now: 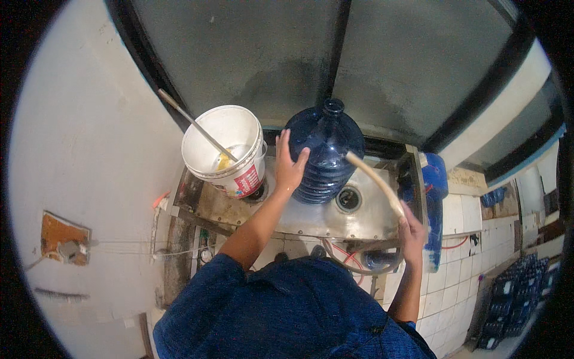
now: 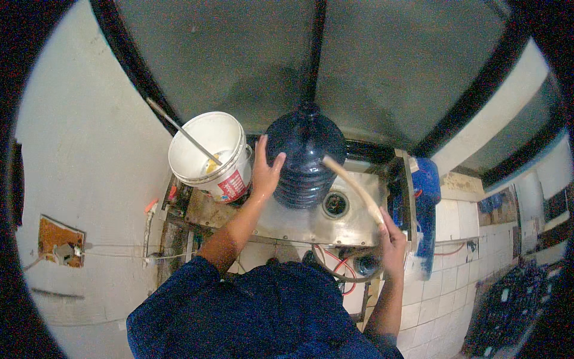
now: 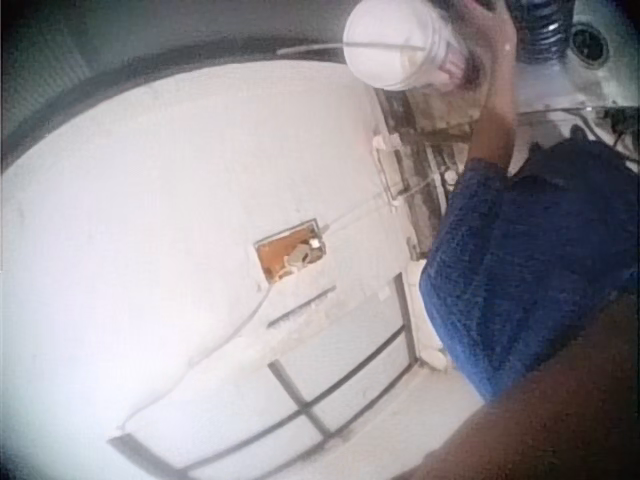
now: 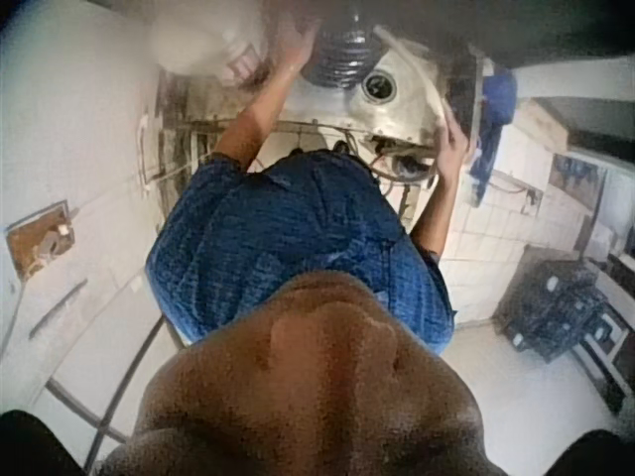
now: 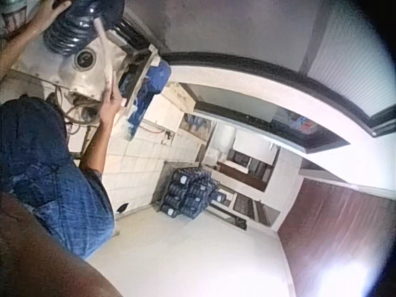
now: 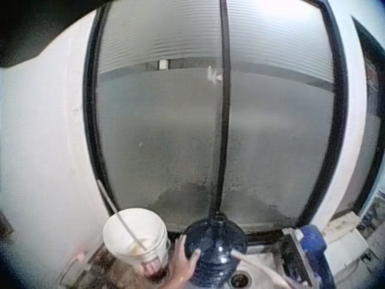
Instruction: The person scrubs the exterior of large blue water jugs with a brush and water at a sink, then rinses and stacks them. The person repeats this process for multiple jugs, handling each one individually.
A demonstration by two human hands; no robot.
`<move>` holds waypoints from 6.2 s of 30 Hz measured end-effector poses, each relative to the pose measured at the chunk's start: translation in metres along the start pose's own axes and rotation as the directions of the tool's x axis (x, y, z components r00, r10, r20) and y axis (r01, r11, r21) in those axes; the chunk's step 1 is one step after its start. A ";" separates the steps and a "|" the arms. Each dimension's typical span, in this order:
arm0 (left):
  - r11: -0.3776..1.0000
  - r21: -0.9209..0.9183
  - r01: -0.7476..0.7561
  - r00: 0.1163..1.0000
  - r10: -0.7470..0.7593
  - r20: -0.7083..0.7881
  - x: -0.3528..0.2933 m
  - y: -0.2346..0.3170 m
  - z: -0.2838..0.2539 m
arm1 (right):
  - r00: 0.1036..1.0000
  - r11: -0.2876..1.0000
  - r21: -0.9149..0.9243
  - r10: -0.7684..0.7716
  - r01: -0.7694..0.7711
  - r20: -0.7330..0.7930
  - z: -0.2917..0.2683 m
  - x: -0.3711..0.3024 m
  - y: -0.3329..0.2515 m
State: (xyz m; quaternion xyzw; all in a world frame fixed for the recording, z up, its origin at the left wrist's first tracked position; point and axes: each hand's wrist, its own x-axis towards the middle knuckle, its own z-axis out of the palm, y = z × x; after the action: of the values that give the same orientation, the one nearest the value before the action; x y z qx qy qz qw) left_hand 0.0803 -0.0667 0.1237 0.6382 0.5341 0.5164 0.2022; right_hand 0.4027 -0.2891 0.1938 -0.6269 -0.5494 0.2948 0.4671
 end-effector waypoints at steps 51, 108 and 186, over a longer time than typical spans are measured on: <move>0.902 -0.408 0.139 0.961 -0.222 -0.164 -0.042 -0.085 0.062 | 0.970 0.990 0.077 0.101 -0.121 0.219 -0.073 0.053 0.057; 0.677 -0.458 0.575 0.809 -0.391 0.439 -0.060 -0.141 0.022 | 0.980 0.987 0.097 0.142 -0.129 -0.141 0.035 -0.043 -0.017; 0.714 0.501 0.490 0.829 -0.559 -0.015 0.048 -0.077 0.086 | 0.950 0.939 -0.152 0.312 -0.309 -0.006 -0.098 0.073 0.038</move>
State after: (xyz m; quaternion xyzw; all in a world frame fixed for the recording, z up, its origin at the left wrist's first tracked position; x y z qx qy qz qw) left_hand 0.1145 0.0277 0.0496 0.5235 0.7894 0.2419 0.2104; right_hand 0.5208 -0.2430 0.2080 -0.7365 -0.4687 0.3279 0.3611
